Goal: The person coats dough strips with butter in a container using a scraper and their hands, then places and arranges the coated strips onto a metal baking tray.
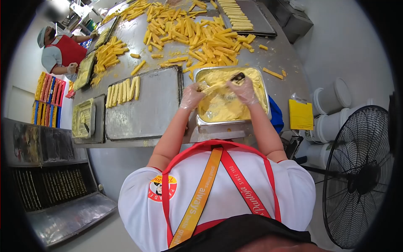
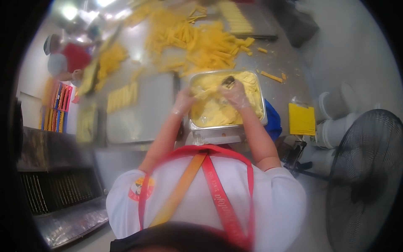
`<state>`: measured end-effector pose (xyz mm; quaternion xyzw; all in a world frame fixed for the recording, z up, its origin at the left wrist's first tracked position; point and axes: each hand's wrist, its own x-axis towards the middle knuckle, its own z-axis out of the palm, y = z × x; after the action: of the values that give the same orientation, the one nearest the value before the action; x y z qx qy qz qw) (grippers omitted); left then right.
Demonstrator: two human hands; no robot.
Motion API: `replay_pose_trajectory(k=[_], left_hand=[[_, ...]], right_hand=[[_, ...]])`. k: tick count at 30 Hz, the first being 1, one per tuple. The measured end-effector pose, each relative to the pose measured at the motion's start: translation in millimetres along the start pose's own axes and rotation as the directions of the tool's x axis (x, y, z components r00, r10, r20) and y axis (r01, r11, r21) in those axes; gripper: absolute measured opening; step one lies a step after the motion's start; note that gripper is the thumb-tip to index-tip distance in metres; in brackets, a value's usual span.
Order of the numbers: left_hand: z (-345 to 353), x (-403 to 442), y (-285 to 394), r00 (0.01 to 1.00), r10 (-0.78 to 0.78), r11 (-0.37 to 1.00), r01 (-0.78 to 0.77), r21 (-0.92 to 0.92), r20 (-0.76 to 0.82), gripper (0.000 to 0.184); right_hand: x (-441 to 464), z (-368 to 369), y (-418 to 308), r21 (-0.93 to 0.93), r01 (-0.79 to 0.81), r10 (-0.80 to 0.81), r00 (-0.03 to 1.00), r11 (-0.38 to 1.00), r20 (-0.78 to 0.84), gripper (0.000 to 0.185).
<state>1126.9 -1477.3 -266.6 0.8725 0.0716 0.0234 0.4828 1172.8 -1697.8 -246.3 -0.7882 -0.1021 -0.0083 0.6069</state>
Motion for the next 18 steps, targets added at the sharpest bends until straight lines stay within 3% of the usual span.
replay_pose_trajectory(k=[1,4,7,8,11,12,14,15,16,18], left_hand=[[2.2,-0.4,-10.4,1.000,-0.023,0.999,0.023,-0.043,-0.005,0.028],[-13.3,-12.0,-23.8,0.996,-0.087,0.965,0.087,-0.249,0.010,0.022],[-48.8,-36.4,-10.9,0.991,-0.115,0.904,0.073,-0.421,-0.075,0.019],[-60.5,-41.3,-9.1,0.985,-0.122,0.884,0.052,-0.464,-0.123,0.019],[-83.9,-40.2,-47.7,0.957,-0.144,0.911,0.029,-0.411,-0.251,0.020],[-90.6,-39.5,-55.2,0.949,-0.135,0.933,0.025,-0.360,-0.284,0.021],[-102.5,-47.2,-69.7,0.923,-0.138,0.965,0.043,-0.258,-0.360,0.021],[-107.4,-51.9,-72.1,0.905,-0.144,0.985,0.094,-0.142,-0.401,0.022],[-113.4,-51.0,-70.6,0.882,-0.147,0.988,0.152,-0.025,-0.447,0.022],[-124.4,-48.5,-77.4,0.818,-0.141,0.967,0.236,0.101,-0.558,0.023]], right_hand=[[-4.9,5.2,-1.5,0.133,0.061,-0.068,0.997,0.989,0.045,0.028],[-17.7,-6.3,-35.7,-0.232,-0.011,0.044,0.990,0.973,0.137,0.026],[5.5,-18.0,-0.4,-0.317,-0.185,0.195,0.981,0.930,-0.002,0.027],[11.8,-20.4,13.3,-0.376,-0.068,0.055,0.997,0.924,-0.045,0.026],[3.3,-12.6,8.2,-0.479,0.163,-0.195,0.981,0.862,-0.018,0.024],[-1.2,-5.5,6.5,-0.496,0.217,-0.210,0.975,0.841,0.070,0.025],[-16.5,-2.3,-10.4,-0.291,0.219,-0.121,0.940,0.931,0.318,0.029],[-22.4,3.1,-18.9,-0.182,0.193,-0.092,0.888,0.964,0.451,0.031],[-23.2,3.7,-19.1,-0.267,0.132,0.020,0.866,0.955,0.499,0.034],[-3.1,0.0,14.4,-0.089,-0.258,0.268,0.830,0.962,0.489,0.031]])
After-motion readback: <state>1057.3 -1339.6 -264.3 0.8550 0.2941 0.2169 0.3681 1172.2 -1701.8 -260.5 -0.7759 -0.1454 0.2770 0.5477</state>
